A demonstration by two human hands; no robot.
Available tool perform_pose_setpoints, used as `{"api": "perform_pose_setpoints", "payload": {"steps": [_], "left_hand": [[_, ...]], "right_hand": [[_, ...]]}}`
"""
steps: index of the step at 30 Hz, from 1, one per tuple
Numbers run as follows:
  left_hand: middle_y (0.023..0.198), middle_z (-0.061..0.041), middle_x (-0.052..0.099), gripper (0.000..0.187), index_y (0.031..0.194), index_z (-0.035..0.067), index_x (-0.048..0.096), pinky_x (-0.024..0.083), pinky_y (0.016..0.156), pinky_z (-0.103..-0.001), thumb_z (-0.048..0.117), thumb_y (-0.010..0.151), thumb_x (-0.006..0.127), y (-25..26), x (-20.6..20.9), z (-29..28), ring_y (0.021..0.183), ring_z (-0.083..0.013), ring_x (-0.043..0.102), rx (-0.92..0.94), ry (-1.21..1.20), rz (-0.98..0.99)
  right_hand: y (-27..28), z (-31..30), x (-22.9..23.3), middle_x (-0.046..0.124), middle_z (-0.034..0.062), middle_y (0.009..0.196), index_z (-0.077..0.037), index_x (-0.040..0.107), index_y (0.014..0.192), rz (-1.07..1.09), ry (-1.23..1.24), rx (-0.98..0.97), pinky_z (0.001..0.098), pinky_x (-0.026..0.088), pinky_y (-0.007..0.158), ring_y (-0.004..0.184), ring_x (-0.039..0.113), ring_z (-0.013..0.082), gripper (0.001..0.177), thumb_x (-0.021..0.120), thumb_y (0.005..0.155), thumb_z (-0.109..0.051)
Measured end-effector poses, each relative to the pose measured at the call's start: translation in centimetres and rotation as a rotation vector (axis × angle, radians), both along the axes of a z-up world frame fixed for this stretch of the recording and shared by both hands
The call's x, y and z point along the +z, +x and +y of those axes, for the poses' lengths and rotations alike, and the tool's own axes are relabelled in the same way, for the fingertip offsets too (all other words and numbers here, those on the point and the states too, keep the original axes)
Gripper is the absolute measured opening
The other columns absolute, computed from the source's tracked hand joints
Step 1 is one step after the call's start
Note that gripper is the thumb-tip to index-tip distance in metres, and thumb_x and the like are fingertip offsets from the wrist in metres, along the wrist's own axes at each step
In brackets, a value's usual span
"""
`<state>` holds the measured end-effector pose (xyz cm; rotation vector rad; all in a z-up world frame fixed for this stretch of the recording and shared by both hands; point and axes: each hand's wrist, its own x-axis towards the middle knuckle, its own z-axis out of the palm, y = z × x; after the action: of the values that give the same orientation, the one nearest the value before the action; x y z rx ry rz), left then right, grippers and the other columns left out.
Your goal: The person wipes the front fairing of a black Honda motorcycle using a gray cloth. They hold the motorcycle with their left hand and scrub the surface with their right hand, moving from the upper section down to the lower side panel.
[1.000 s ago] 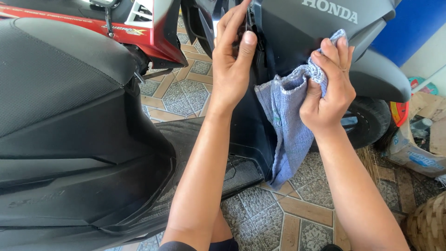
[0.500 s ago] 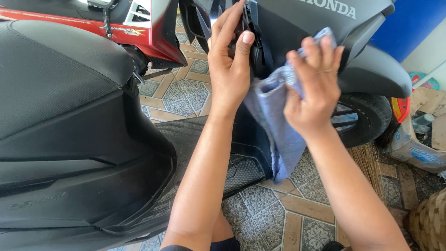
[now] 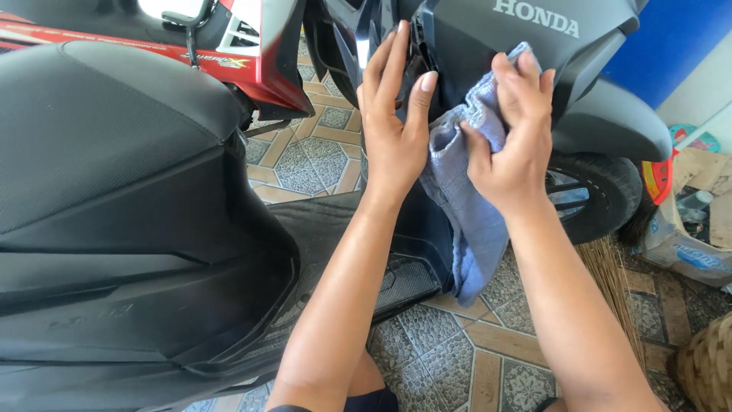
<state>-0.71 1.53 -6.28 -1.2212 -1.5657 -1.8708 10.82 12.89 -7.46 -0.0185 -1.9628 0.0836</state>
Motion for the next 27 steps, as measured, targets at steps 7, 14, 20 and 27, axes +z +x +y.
{"api": "perform_pose_setpoints", "payload": {"steps": [7,14,20,27], "left_hand": [[0.159,-0.005,0.048,0.048,0.159,0.026,0.037,0.043,0.128,-0.041,0.036,0.115,0.052,0.4,0.3,-0.7,0.153,-0.0239,0.048,-0.004,-0.018,0.027],[0.154,-0.005,0.050,0.046,0.160,0.023,0.036,0.047,0.125,-0.040,0.034,0.117,0.048,1.0,-0.3,-0.5,0.148,-0.0232,0.051,0.073,-0.021,0.057],[0.157,-0.005,0.050,0.045,0.159,0.022,0.037,0.047,0.126,-0.039,0.033,0.118,0.047,1.0,-0.7,0.1,0.151,-0.0232,0.051,0.113,0.004,0.064],[0.157,-0.008,0.049,0.043,0.158,0.021,0.039,0.045,0.128,-0.042,0.029,0.116,0.045,1.1,0.1,-1.4,0.153,-0.0259,0.048,0.023,-0.005,0.045]], "right_hand": [[-0.6,-1.0,-1.3,0.053,0.0250,0.148,0.000,0.068,0.130,0.237,0.129,-0.074,0.0693,0.031,0.122,0.142,0.045,0.0509,0.031,0.073,0.108,-0.021],[-0.2,-3.7,-4.8,0.022,0.0275,0.166,0.001,0.029,0.162,-0.017,0.063,-0.325,0.0642,0.020,0.133,0.157,0.018,0.0504,0.054,0.048,0.115,-0.020],[-0.8,-1.4,-6.5,0.032,0.0243,0.163,-0.002,0.043,0.157,0.063,0.081,-0.161,0.0636,0.016,0.132,0.156,0.021,0.0462,0.043,0.048,0.115,-0.011],[-1.2,-1.4,-5.0,0.047,0.0222,0.154,-0.002,0.061,0.146,0.110,0.151,-0.124,0.0596,0.020,0.128,0.150,0.032,0.0391,0.036,0.046,0.113,-0.007]]}}
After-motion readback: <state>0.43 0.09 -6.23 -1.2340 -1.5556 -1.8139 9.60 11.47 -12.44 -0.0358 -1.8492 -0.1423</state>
